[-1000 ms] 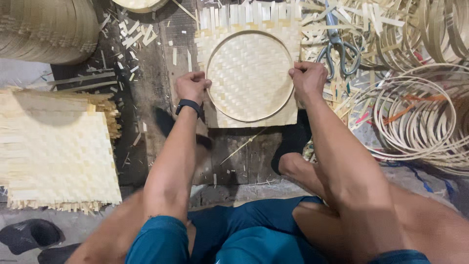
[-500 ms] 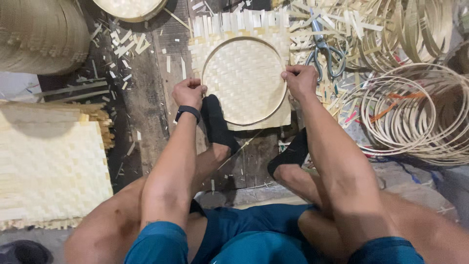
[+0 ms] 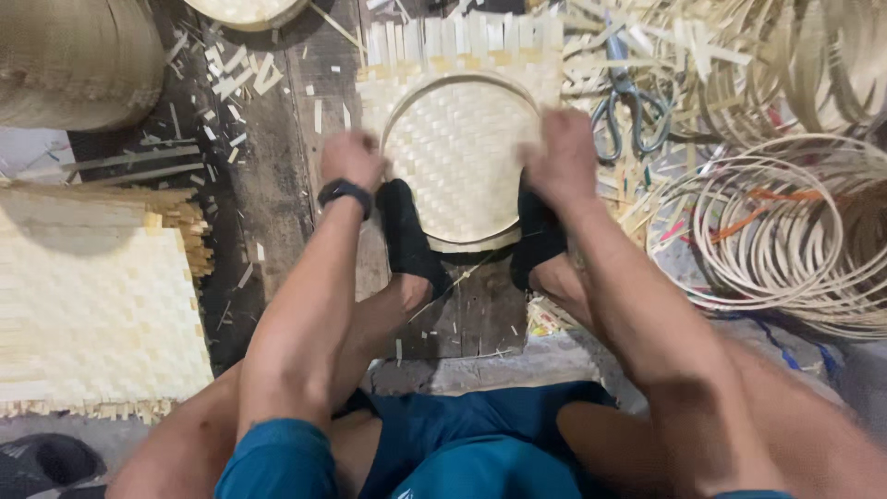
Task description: The person places a circular bamboo frame over a pre-woven square mat, trims the excess mat material with scissors, and stacks the finished circular base. The process is repeated for multiple units.
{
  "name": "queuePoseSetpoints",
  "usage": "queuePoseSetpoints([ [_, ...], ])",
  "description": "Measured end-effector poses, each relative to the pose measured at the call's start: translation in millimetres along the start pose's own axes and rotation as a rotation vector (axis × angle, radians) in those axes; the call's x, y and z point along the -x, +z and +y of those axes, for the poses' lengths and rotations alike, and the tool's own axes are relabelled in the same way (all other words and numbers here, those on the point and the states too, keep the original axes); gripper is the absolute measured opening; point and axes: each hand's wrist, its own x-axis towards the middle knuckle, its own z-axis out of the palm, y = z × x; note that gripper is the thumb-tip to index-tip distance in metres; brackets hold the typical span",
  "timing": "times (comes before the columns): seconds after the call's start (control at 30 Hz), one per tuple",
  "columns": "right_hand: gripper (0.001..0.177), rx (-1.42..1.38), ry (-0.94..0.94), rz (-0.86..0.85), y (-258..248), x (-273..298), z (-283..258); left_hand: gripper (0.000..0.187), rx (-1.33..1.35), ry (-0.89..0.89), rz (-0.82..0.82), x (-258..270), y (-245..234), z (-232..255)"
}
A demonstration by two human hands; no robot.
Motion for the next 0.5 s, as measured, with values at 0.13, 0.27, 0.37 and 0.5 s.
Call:
queuePoseSetpoints([
  [0.13, 0.099, 0.245, -0.675, -0.241, 54, 46, -71, 0.034, -0.051, 0.754, 0.292, -36, 16, 66],
  [0.27, 0.087, 0.404, -0.772, -0.069, 89, 60, -64, 0.025, 0.187, 0.753, 0.3, -63, 38, 88],
  [0.37, 0.085, 0.471, -0.822, 0.124, 106, 56, -51, 0.019, 0.286, 0.626, 0.307, -73, 45, 94],
  [0.5, 0.086, 0.39, -0.703, -0.014, 104, 60, -54, 0.019, 0.291, 0.526, 0.21, -60, 38, 97],
])
